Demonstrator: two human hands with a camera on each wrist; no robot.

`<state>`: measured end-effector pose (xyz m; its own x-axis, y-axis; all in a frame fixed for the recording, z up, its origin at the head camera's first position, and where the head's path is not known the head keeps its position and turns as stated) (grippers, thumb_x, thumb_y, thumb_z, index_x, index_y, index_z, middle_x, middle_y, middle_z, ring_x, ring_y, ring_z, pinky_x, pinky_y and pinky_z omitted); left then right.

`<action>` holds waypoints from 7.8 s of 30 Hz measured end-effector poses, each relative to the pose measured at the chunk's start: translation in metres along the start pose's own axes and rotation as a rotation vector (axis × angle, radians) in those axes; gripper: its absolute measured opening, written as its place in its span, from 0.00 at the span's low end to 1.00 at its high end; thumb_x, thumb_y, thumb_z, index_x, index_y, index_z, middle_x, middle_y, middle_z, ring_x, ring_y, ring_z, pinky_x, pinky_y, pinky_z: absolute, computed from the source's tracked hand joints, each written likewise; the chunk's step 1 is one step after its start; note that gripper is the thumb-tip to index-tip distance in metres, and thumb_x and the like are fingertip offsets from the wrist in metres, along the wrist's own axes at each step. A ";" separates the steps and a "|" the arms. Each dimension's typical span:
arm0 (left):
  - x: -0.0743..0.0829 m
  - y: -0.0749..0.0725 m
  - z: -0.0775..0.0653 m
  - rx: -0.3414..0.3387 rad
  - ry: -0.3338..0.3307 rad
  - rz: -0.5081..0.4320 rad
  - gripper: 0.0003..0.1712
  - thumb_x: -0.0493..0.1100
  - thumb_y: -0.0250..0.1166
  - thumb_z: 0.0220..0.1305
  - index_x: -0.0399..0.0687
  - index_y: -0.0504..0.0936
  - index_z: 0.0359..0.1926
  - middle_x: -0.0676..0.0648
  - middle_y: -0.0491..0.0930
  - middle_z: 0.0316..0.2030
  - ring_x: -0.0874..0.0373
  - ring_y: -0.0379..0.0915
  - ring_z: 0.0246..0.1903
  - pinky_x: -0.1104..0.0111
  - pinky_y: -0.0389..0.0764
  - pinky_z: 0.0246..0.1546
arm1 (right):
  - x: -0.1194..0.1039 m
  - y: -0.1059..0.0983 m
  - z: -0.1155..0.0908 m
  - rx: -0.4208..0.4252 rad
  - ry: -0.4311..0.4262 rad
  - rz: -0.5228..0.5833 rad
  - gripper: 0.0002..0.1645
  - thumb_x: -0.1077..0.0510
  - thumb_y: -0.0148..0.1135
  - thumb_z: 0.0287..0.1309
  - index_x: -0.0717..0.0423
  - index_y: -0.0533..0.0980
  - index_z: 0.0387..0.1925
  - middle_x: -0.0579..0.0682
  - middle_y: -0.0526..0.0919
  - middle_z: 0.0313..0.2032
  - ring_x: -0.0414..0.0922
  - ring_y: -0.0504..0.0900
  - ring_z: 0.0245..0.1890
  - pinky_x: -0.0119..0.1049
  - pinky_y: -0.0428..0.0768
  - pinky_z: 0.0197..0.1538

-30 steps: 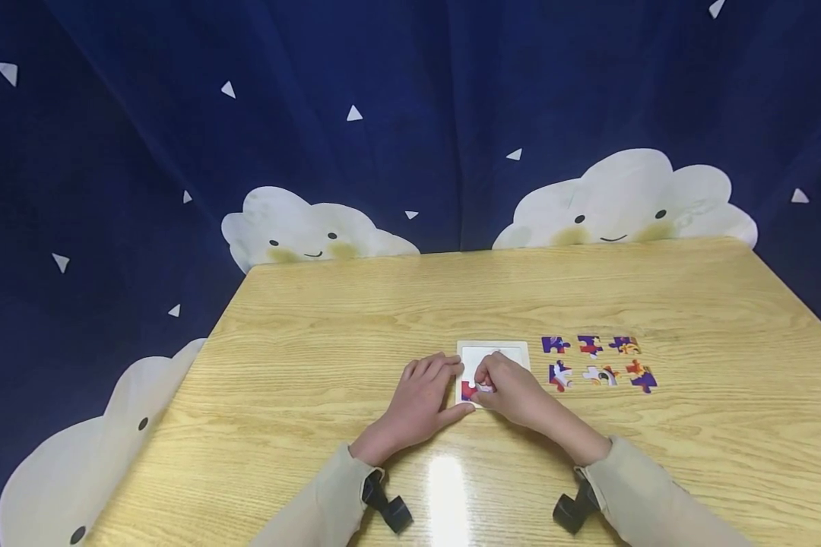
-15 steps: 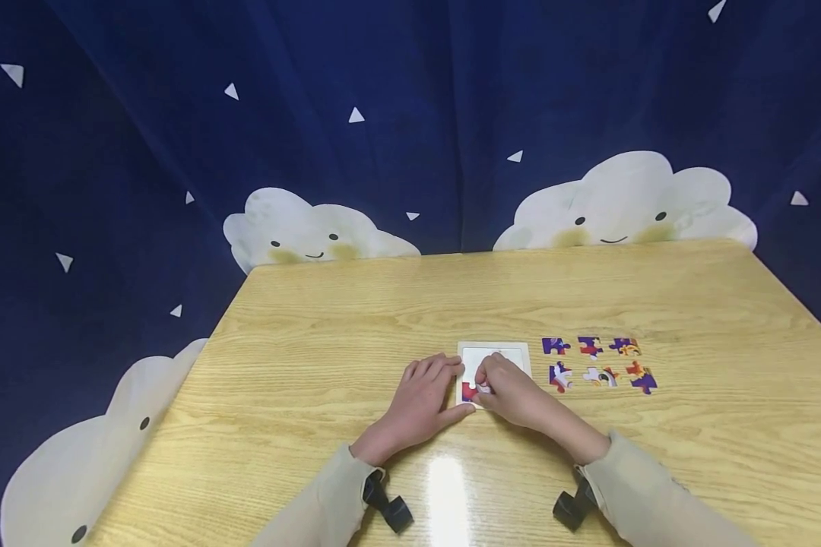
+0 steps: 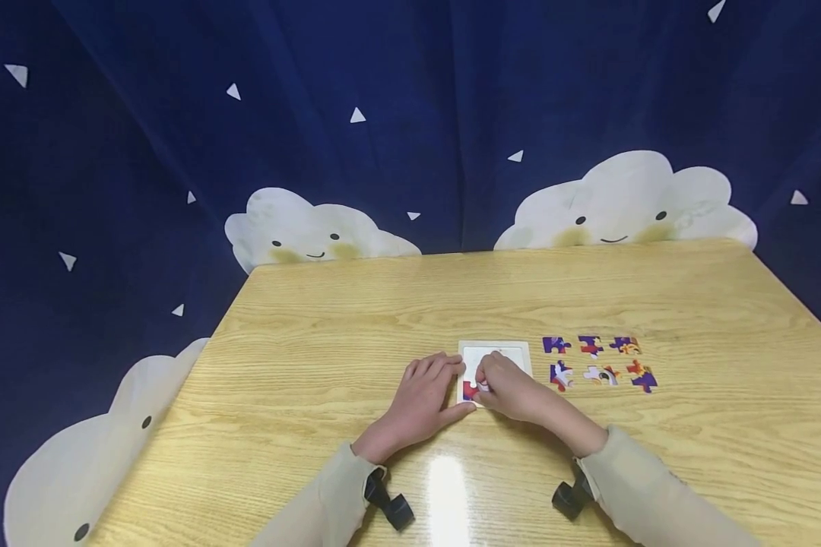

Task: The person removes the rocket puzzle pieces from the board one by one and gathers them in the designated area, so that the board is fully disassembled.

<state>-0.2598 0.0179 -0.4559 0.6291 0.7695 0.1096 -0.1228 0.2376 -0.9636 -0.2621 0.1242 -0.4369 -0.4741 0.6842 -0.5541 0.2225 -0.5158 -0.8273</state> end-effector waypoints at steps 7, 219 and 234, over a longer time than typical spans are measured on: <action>0.001 0.000 0.000 0.002 0.007 0.007 0.34 0.70 0.55 0.64 0.54 0.73 0.60 0.55 0.71 0.64 0.56 0.66 0.64 0.60 0.66 0.62 | 0.005 0.002 0.001 -0.029 0.025 0.090 0.10 0.66 0.64 0.55 0.63 0.69 0.34 0.48 0.67 0.30 0.37 0.64 0.31 0.29 0.66 0.33; -0.005 0.003 0.001 -0.083 -0.035 -0.073 0.36 0.69 0.54 0.65 0.52 0.70 0.65 0.54 0.68 0.68 0.55 0.61 0.68 0.57 0.62 0.67 | 0.077 -0.054 -0.116 0.289 0.108 0.031 0.15 0.70 0.69 0.47 0.50 0.81 0.36 0.33 0.71 0.26 0.27 0.66 0.27 0.25 0.67 0.27; -0.003 0.003 0.001 -0.075 -0.026 -0.067 0.36 0.69 0.55 0.65 0.53 0.70 0.64 0.54 0.68 0.67 0.55 0.63 0.67 0.59 0.62 0.66 | 0.096 -0.050 -0.121 0.196 0.344 0.149 0.14 0.58 0.69 0.55 0.57 0.80 0.43 0.40 0.76 0.30 0.31 0.70 0.28 0.26 0.71 0.31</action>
<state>-0.2628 0.0164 -0.4593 0.6135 0.7691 0.1794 -0.0228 0.2444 -0.9694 -0.2157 0.2787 -0.4600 -0.1297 0.7098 -0.6924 0.0857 -0.6876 -0.7210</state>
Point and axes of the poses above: each hand's wrist, its own z-axis towards the middle knuckle, its own y-axis out of the palm, x = y × z, the point moved 8 cm from there along z, towards the middle knuckle
